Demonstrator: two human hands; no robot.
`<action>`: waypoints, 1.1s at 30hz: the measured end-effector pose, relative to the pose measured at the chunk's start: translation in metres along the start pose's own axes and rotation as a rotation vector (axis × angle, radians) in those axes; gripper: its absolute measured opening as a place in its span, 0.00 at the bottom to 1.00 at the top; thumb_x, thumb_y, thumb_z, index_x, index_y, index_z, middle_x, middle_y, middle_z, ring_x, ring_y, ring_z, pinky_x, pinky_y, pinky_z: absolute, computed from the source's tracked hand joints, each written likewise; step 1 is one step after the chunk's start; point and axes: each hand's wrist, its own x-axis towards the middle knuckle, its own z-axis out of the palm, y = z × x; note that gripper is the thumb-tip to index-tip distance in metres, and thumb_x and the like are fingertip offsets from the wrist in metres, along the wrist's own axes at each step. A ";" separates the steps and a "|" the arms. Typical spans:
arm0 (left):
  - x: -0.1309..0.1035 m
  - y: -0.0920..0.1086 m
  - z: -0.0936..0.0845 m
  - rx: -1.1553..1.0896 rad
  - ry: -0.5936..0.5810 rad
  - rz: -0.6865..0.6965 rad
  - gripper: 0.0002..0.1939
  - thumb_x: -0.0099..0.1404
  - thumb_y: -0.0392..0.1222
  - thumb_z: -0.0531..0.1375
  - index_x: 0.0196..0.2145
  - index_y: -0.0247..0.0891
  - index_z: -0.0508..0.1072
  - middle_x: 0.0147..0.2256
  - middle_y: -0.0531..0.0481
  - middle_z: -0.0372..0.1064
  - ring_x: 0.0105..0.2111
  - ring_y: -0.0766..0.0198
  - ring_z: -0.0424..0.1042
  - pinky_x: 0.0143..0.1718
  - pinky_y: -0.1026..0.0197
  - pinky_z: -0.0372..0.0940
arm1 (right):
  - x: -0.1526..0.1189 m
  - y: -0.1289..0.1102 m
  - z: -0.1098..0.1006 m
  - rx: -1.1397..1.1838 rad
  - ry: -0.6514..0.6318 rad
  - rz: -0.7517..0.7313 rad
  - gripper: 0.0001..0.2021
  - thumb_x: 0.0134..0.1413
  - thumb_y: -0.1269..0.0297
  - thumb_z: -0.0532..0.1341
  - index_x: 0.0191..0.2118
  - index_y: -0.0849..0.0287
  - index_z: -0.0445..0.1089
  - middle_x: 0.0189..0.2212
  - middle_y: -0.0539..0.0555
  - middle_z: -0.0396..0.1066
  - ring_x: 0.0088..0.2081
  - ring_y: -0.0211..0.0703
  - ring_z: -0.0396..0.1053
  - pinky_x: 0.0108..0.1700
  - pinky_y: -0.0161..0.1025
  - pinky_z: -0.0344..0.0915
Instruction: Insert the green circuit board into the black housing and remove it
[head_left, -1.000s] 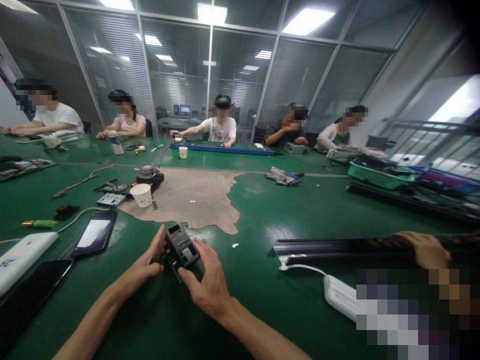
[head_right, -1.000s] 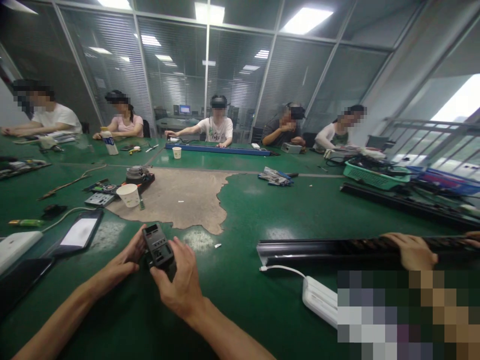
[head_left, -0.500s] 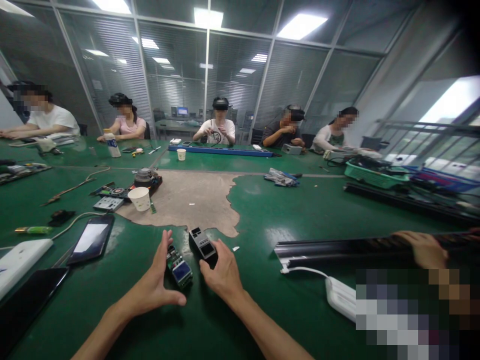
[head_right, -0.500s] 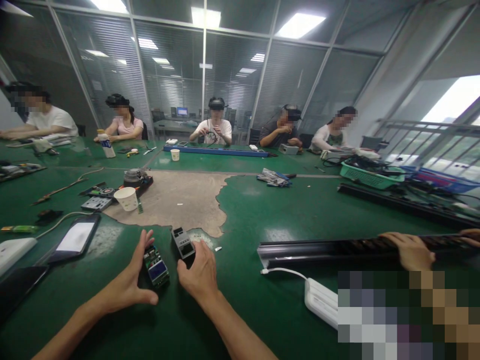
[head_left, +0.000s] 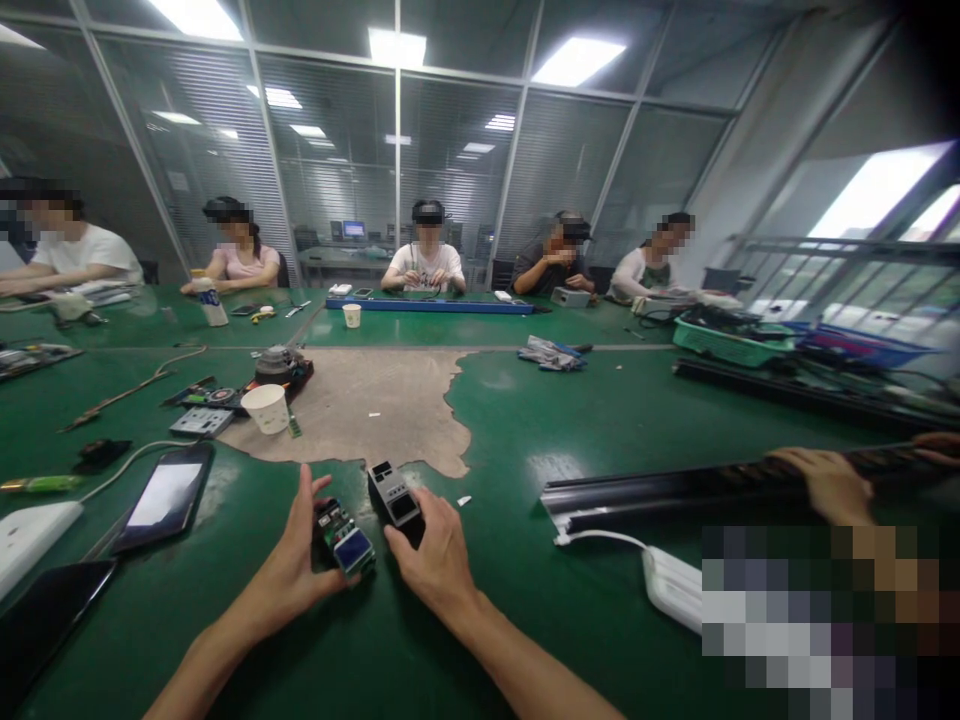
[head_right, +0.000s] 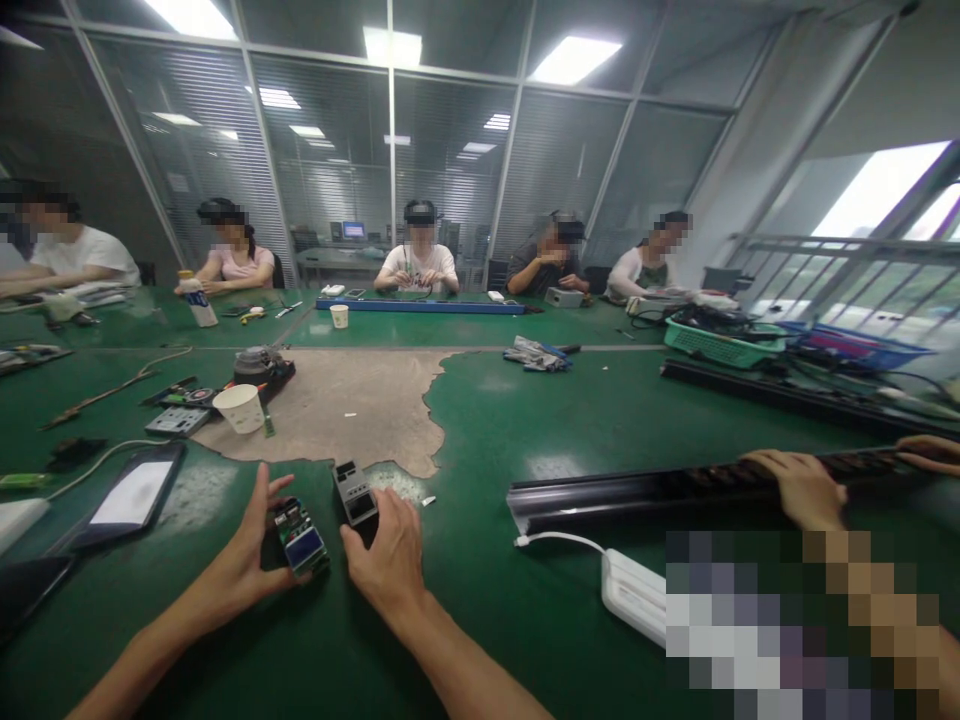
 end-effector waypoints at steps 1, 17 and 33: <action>0.001 -0.002 0.000 -0.011 0.015 -0.004 0.69 0.53 0.44 0.72 0.68 0.51 0.17 0.68 0.36 0.37 0.64 0.32 0.49 0.61 0.31 0.47 | 0.000 -0.001 -0.001 -0.002 -0.006 0.001 0.26 0.50 0.62 0.66 0.55 0.63 0.67 0.53 0.65 0.71 0.57 0.63 0.66 0.62 0.63 0.57; 0.010 -0.002 -0.009 -0.053 -0.090 -0.118 0.63 0.58 0.46 0.69 0.70 0.40 0.23 0.68 0.32 0.40 0.67 0.36 0.42 0.65 0.35 0.34 | 0.003 -0.011 -0.017 0.123 0.017 0.050 0.19 0.51 0.62 0.65 0.50 0.58 0.70 0.42 0.57 0.75 0.46 0.54 0.73 0.53 0.52 0.66; 0.004 -0.018 -0.030 -0.382 -0.187 -0.041 0.55 0.61 0.41 0.62 0.70 0.47 0.24 0.71 0.44 0.29 0.70 0.48 0.32 0.67 0.40 0.31 | 0.006 -0.072 -0.017 0.307 -0.090 -0.036 0.16 0.54 0.61 0.65 0.49 0.57 0.72 0.39 0.54 0.77 0.41 0.48 0.75 0.45 0.42 0.70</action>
